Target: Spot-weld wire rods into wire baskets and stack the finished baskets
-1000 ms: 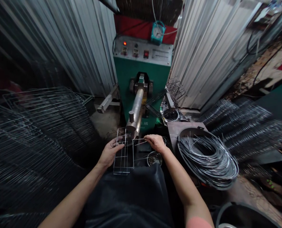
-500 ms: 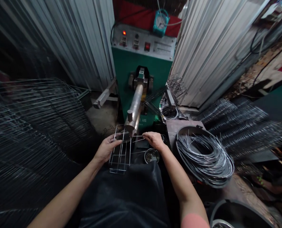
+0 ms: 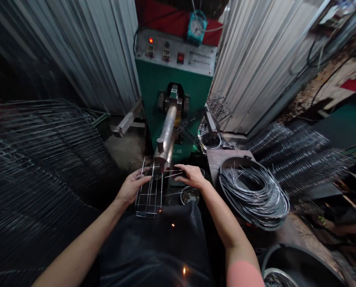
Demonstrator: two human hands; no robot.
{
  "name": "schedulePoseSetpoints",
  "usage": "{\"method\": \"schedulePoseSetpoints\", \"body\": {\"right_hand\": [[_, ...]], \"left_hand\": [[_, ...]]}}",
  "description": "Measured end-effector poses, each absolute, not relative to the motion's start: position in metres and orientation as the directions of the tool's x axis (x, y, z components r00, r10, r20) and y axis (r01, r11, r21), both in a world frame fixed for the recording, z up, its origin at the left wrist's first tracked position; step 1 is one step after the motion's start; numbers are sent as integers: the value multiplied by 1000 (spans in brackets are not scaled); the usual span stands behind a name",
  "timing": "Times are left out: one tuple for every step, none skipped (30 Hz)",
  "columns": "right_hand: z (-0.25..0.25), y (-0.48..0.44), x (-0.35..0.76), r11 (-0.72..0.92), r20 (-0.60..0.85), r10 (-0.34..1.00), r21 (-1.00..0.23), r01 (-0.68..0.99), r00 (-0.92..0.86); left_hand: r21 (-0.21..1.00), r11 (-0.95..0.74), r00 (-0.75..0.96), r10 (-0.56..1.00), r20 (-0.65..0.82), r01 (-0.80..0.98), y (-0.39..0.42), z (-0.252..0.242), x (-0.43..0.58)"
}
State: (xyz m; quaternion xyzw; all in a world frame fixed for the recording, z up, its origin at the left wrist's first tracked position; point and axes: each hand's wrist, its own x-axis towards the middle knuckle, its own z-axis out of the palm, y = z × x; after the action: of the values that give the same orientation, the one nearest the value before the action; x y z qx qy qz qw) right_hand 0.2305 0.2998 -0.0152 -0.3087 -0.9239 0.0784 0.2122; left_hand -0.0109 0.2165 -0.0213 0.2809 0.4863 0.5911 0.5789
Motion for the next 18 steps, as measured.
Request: {"method": "schedulePoseSetpoints", "body": {"right_hand": [[-16, 300, 232, 807, 344, 590, -221, 548, -731], [-19, 301, 233, 815, 342, 575, -157, 558, -744], [-21, 302, 234, 821, 341, 557, -88, 564, -757], [-25, 303, 236, 824, 348, 537, -23, 566, -768], [-29, 303, 238, 824, 367, 517, 31, 566, -773], [-33, 303, 242, 821, 403, 497, 68, 567, -769], [-38, 302, 246, 817, 454, 477, 88, 570, -753], [-42, 300, 252, 811, 517, 456, 93, 578, -724], [-47, 297, 258, 803, 584, 437, 90, 589, -685], [-51, 293, 265, 796, 641, 420, 80, 600, -642], [-56, 289, 272, 787, 686, 410, 67, 613, -602], [-60, 285, 279, 778, 715, 407, 55, 626, -569], [-65, 279, 283, 765, 732, 412, 46, 643, -542], [-69, 274, 286, 747, 739, 424, 40, 663, -523], [-74, 267, 286, 730, 736, 440, 41, 683, -514], [-78, 261, 283, 720, 721, 455, 48, 693, -522], [-83, 254, 278, 730, 690, 462, 62, 681, -558], [-86, 247, 271, 764, 637, 455, 78, 640, -622]], "left_hand": [[902, 142, -170, 959, -228, -408, 216, -20, -11], [903, 142, -168, 959, -226, -407, 216, -20, -11], [902, 142, -167, 960, -226, -407, 216, -19, -11], [901, 142, -166, 960, -227, -410, 216, -19, -10], [900, 140, -168, 960, -226, -413, 215, -19, -10], [899, 139, -171, 959, -227, -416, 215, -19, -10], [898, 135, -176, 958, -226, -419, 214, -20, -10], [897, 128, -186, 957, -224, -423, 213, -20, -9], [896, 120, -193, 956, -221, -428, 211, -21, -9], [894, 111, -199, 956, -216, -435, 210, -21, -8], [890, 104, -202, 956, -212, -444, 208, -22, -8], [887, 98, -204, 956, -210, -452, 206, -22, -7], [884, 95, -205, 956, -209, -458, 205, -22, -5], [882, 96, -208, 955, -213, -462, 203, -22, -4], [880, 94, -217, 952, -216, -465, 202, -22, -2], [879, 86, -234, 948, -217, -469, 201, -22, 0], [878, 71, -257, 942, -215, -474, 201, -23, 2], [875, 50, -285, 935, -210, -482, 200, -24, 4]]}}
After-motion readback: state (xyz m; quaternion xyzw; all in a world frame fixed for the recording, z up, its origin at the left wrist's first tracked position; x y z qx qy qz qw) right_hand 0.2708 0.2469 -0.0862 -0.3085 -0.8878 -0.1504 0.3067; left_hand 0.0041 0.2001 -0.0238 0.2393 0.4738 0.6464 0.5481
